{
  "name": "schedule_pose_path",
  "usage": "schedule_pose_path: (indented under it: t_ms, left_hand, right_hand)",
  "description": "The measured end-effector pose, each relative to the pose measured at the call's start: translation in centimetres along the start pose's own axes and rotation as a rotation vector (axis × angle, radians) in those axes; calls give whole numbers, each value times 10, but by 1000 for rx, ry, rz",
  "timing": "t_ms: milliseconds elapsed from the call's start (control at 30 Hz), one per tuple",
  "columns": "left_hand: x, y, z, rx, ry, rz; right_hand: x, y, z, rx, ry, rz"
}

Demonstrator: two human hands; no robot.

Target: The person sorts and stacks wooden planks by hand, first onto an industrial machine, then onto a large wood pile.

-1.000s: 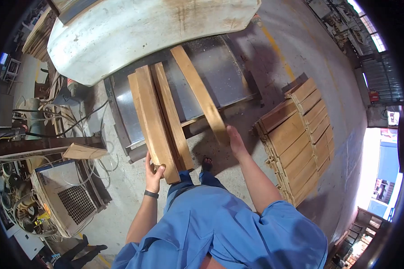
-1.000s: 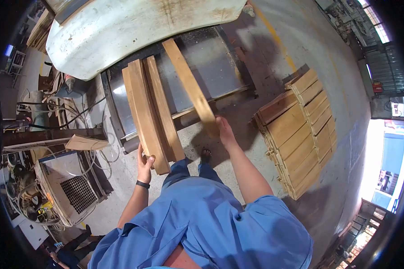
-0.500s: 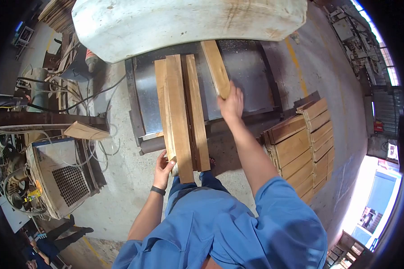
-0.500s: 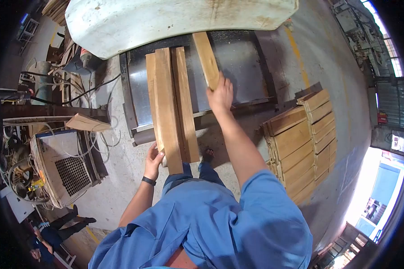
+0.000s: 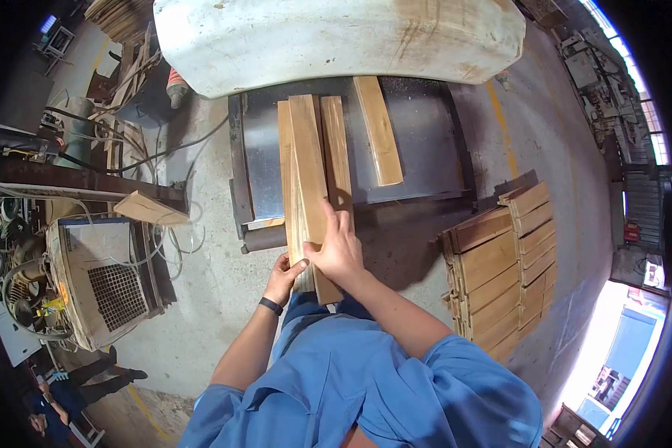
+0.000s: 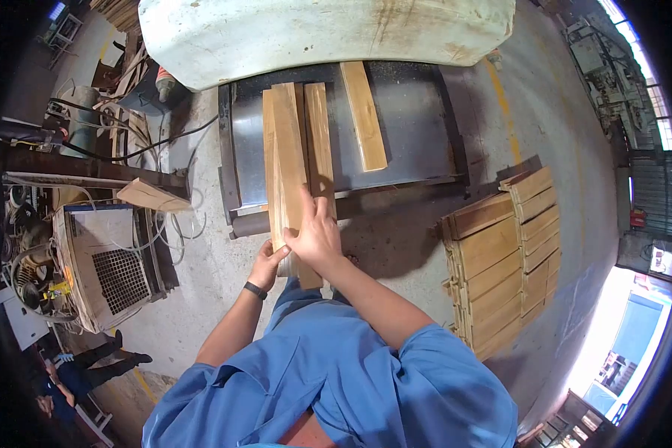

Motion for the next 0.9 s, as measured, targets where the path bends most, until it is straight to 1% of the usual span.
schedule_pose_path:
  t_ms: [33,100,133,167,200,267,300,333,400,500,600,700,800,900]
  left_hand:
    - [-2,-1,-1,16,-1,-3]
    - [-5,-3,-5,46,2,-11]
    - [-7,-1,-6,10,-8,-26]
    - [-10,2,-5,-25,-18,-40]
    - [-12,5,-4,-61,-26,-54]
    - [-22,5,1,-88,-23,-73]
    - [-28,5,4,-104,-27,-68]
    - [-33,6,8,-118,-29,-61]
    - [-41,10,14,-120,-42,-63]
    - [-49,13,22,-150,-59,-84]
    - [-52,11,24,-163,-79,-77]
    - [-52,9,25,-162,-89,-58]
    - [-52,9,26,-151,-77,-60]
    - [-50,10,27,-143,-73,-67]
  right_hand:
    - [-1,-6,2,6,-27,4]
    - [7,-53,-15,461,9,47]
    - [9,-72,-15,687,30,70]
    - [4,-71,0,1161,195,-100]
    - [-2,-67,22,1318,232,-129]
    - [-7,-85,40,1757,460,-298]
    - [-10,-91,48,1796,382,-384]
    - [-9,-98,53,1713,461,-275]
    - [-5,-107,57,1836,556,-122]
    - [-5,-106,57,2118,552,-147]
    - [1,-109,54,2185,617,-143]
    - [5,-103,57,2045,536,-167]
    - [10,-110,66,1971,665,-16]
    - [14,-115,75,1360,215,-195]
Point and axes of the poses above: each hand's wrist, its own x-axis towards the middle knuckle, its own z-axis out of the back of the hand, y = z × x, the point moved 3 cm from there along x, towards the middle knuckle, and after that the axes turned 4 degrees about -z, right-handed, at the moved point
